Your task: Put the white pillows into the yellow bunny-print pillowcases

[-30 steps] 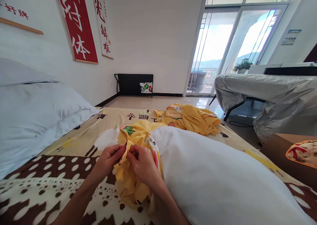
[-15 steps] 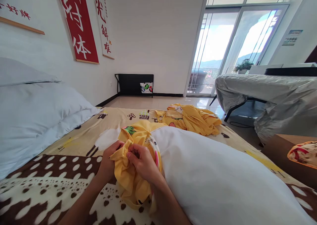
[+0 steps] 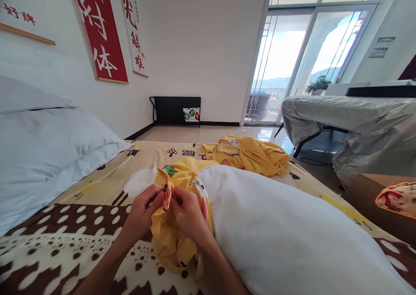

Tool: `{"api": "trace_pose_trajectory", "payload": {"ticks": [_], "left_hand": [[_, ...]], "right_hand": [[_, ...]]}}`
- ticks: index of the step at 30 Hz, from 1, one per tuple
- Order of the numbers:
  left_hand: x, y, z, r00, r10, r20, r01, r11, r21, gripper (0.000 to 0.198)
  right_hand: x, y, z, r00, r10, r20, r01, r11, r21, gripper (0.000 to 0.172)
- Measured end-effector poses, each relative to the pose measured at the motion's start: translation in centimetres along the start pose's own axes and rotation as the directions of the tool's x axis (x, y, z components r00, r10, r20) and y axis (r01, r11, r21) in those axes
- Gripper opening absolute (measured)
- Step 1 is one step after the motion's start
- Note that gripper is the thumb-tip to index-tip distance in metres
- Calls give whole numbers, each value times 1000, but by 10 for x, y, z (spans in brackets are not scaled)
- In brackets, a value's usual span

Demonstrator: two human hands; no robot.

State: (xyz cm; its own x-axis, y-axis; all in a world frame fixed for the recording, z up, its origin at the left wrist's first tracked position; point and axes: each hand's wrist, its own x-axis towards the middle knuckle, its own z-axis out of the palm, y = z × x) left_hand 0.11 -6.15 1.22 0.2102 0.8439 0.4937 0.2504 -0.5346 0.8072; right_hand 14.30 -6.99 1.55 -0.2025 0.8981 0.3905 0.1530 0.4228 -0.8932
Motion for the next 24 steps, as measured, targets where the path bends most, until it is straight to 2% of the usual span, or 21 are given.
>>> {"api": "trace_pose_trajectory", "payload": {"ticks": [4, 7, 13, 17, 20, 24], "left_hand": [[-1, 6, -3, 1000, -6, 3, 6, 990, 139, 20], [-2, 6, -3, 999, -32, -11, 34, 986, 164, 19], [-2, 5, -6, 997, -62, -38, 64, 996, 58, 28], [1, 2, -19, 986, -138, -92, 130, 987, -93, 31], [5, -3, -35, 937, -274, -216, 197, 926, -322, 30], [14, -12, -54, 818, -480, -316, 176, 733, -657, 33]], "right_hand": [[-2, 1, 2, 997, -62, -40, 56, 990, -128, 9], [-2, 1, 4, 996, -77, -44, 67, 978, -196, 11], [-2, 0, 7, 999, -49, -21, 44, 984, -175, 10], [-4, -4, 4, 1000, 4, -13, -6, 987, -163, 17], [-4, -6, -3, 995, 17, -102, -39, 974, -222, 15], [-2, -6, -11, 979, 7, -205, -74, 944, -320, 15]]}}
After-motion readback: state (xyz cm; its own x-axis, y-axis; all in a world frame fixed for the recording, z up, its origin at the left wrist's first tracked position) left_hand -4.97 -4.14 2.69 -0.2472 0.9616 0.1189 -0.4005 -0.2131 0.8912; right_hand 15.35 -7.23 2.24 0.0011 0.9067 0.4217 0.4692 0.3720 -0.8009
